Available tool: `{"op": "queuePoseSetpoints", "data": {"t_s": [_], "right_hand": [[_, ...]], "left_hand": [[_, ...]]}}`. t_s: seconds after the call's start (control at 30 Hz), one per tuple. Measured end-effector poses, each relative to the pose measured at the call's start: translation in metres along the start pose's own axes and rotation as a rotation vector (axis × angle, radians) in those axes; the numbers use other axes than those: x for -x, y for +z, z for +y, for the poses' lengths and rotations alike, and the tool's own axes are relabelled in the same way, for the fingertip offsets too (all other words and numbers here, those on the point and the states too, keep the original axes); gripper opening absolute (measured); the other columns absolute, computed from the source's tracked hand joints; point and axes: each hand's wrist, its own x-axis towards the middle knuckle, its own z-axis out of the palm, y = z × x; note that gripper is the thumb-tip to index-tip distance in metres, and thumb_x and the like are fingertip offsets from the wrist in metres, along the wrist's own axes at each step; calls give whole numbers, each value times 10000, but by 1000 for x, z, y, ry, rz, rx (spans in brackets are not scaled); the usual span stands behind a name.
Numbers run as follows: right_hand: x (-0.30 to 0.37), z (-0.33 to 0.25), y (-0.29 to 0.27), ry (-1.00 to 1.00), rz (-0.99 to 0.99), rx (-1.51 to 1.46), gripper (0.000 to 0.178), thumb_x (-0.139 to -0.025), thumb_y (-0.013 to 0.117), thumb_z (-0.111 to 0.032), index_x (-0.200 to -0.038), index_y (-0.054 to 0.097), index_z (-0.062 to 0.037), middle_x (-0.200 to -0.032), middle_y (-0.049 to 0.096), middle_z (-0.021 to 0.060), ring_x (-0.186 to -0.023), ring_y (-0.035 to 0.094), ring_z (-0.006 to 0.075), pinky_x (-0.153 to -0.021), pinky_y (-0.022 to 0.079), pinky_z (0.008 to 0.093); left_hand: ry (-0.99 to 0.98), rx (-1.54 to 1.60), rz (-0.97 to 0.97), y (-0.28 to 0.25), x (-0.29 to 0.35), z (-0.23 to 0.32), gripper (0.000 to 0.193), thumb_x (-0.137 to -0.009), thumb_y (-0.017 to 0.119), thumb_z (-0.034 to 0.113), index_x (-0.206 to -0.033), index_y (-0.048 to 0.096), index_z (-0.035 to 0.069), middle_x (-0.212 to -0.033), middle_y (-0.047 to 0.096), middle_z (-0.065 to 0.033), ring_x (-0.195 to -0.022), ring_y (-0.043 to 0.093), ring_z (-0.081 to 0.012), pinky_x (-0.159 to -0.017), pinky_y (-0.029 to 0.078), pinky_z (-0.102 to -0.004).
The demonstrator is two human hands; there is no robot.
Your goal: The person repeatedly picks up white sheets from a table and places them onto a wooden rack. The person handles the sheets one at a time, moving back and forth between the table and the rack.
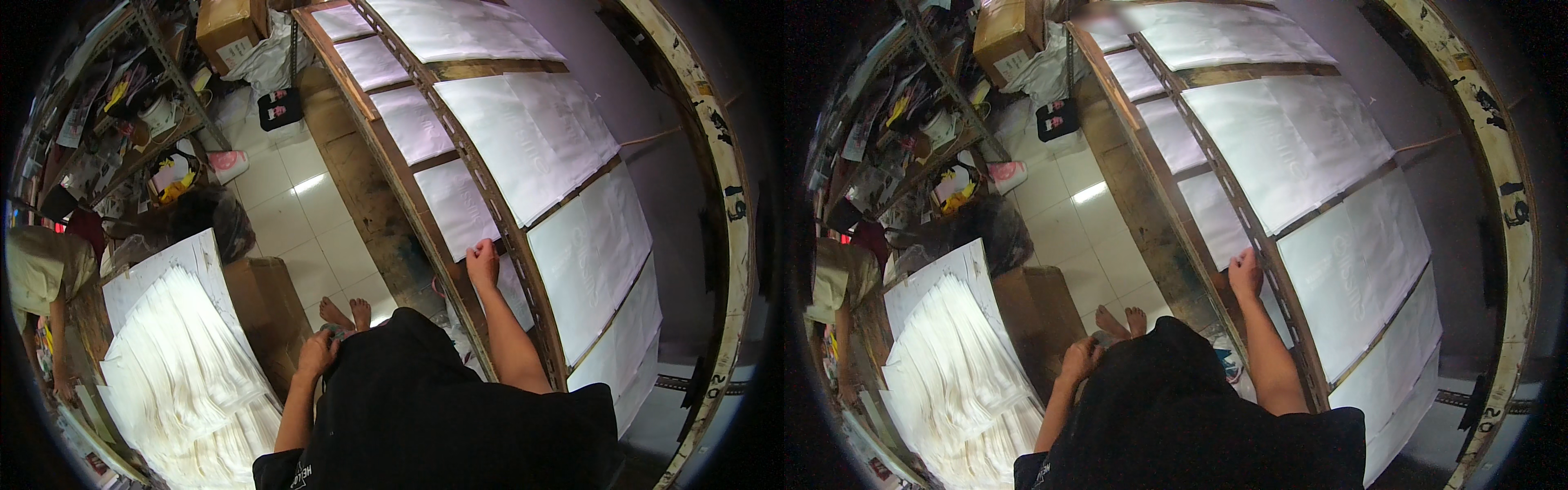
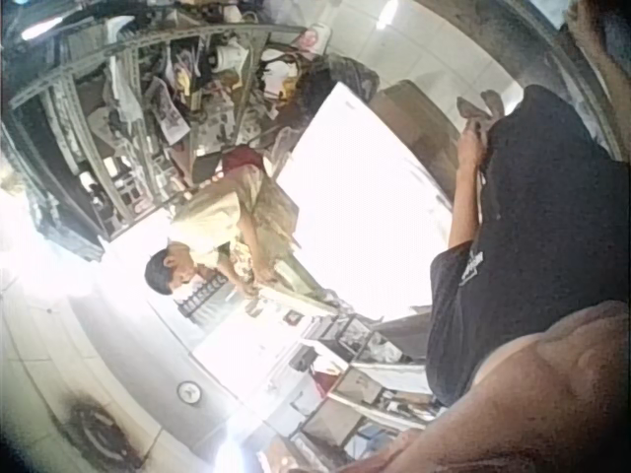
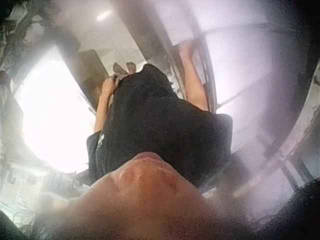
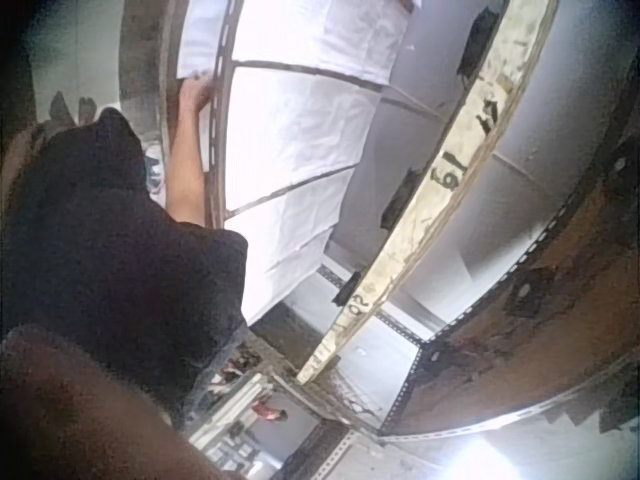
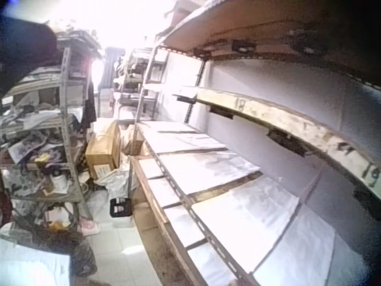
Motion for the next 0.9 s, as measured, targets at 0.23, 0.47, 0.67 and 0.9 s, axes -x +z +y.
{"op": "queuePoseSetpoints", "data": {"t_s": [0.23, 0.47, 0.67, 0.9], "right_hand": [[6, -35, 3, -342, -250, 303, 208, -839, 636, -146, -970, 508, -49, -960, 590, 183, -876, 641, 406, -726, 524, 504], [0, -40, 9, -374, -321, 444, 176, -841, 588, -90, -994, 512, -50, -968, 598, 189, -886, 649, 408, -740, 534, 509], [-3, -38, 10, -333, -332, 433, 183, -823, 589, -80, -982, 510, -37, -975, 601, 210, -885, 637, 431, -759, 523, 527], [-4, -42, 12, -283, -321, 385, 178, -835, 567, -98, -989, 518, -24, -965, 604, 225, -918, 613, 452, -787, 501, 544]], "left_hand": [[-9, 17, -13, -2, -3, 2, 280, -876, 629, 248, -1027, 631, 11, -1008, 669, -229, -945, 642, -416, -808, 511, -491], [-23, 39, 27, 2, 5, -1, 302, -876, 626, 234, -1055, 639, -9, -999, 675, -241, -955, 644, -420, -817, 507, -475], [-45, 45, 17, 11, 9, -10, 290, -879, 632, 262, -1049, 628, 27, -999, 669, -216, -932, 640, -411, -810, 511, -482], [-61, 42, 31, 0, 9, 4, 291, -886, 617, 284, -1047, 650, 43, -998, 679, -203, -923, 648, -400, -816, 511, -478]]}}
